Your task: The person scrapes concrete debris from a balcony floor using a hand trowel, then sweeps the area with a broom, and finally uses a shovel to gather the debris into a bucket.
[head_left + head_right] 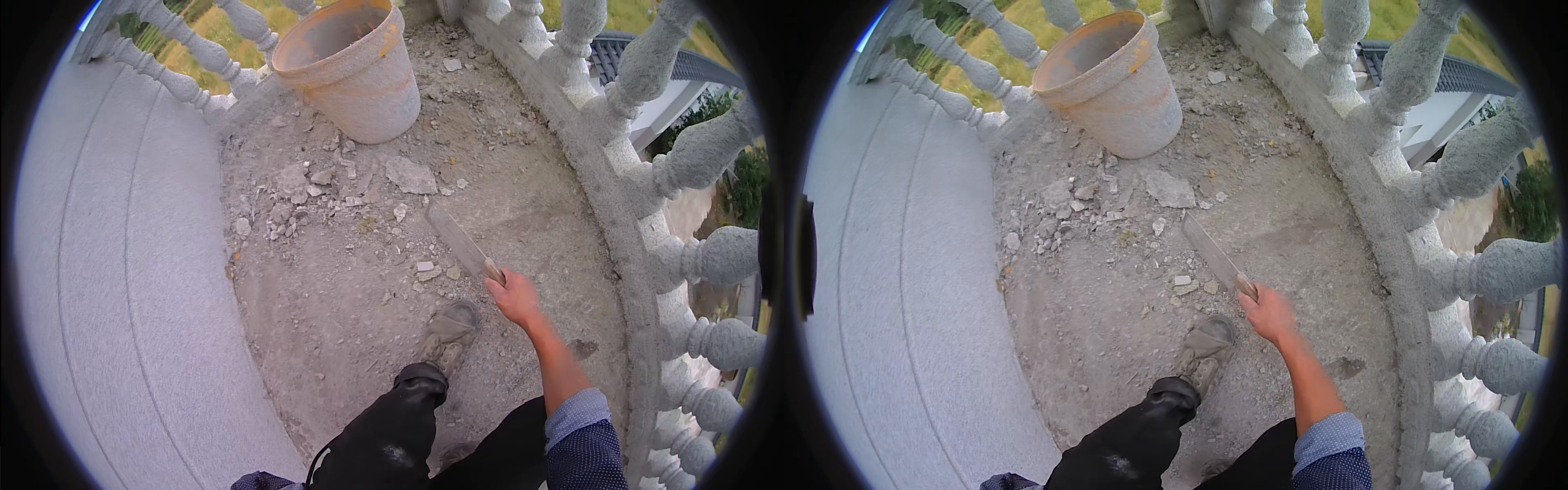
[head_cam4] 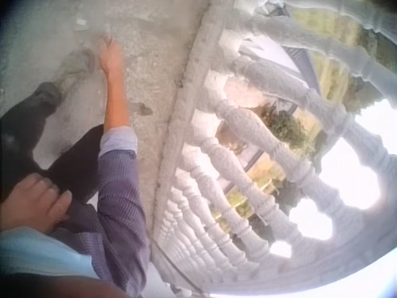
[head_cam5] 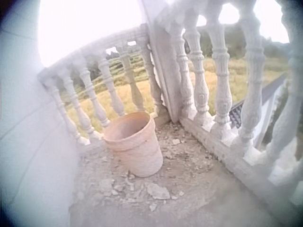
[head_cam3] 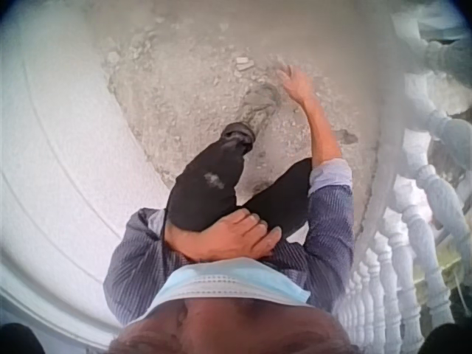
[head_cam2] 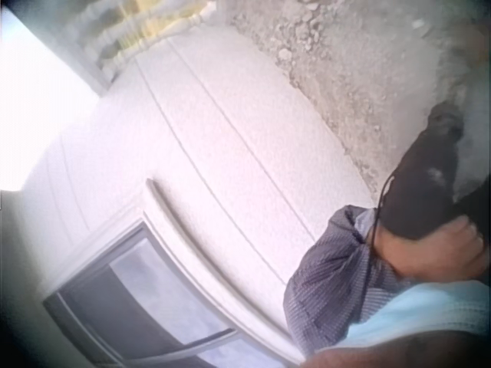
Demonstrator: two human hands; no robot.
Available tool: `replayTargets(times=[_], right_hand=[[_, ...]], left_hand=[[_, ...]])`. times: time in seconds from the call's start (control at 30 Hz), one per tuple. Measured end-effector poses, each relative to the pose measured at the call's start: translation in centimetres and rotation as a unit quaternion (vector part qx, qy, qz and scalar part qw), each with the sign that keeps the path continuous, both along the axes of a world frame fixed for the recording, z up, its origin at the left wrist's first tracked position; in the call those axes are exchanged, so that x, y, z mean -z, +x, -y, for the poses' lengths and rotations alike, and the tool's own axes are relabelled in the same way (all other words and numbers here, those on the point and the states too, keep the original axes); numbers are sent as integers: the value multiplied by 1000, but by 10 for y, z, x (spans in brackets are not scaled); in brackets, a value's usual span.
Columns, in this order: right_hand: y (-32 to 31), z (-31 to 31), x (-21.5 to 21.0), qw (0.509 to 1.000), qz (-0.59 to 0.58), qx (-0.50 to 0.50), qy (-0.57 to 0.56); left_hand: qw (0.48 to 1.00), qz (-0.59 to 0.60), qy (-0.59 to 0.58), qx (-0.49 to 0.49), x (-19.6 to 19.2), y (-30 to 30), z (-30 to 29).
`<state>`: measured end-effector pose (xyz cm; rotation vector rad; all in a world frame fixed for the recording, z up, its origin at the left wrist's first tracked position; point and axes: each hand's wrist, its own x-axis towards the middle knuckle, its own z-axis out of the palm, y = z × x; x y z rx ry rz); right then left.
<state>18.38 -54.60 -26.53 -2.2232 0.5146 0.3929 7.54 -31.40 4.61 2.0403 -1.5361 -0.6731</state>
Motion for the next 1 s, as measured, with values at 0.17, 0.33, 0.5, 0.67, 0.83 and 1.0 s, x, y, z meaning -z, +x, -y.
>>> replayTargets(times=[0.17, 0.33, 0.5, 0.67, 0.83, 1.0], right_hand=[[-49, 35, 5, 992, 29, 85, -87], [-56, 17, -7, 982, -45, 57, -173], [-35, -10, 22, 991, -36, 26, -123], [-12, -26, 2, 998, -44, 45, -13], [-9, -51, -40, 996, -77, 45, 20], [-35, -34, -21, 996, -57, 5, -75]], left_hand=[[999, -9, -48, 1, 3, -33, -4], [998, -32, -58, 20, -4, -63, -11], [993, 65, -90, -30, -20, -69, -25], [985, 159, -43, -52, -29, -53, -34], [992, 117, -50, 8, 21, -42, -55], [989, 94, 43, 104, 63, -46, -109]])
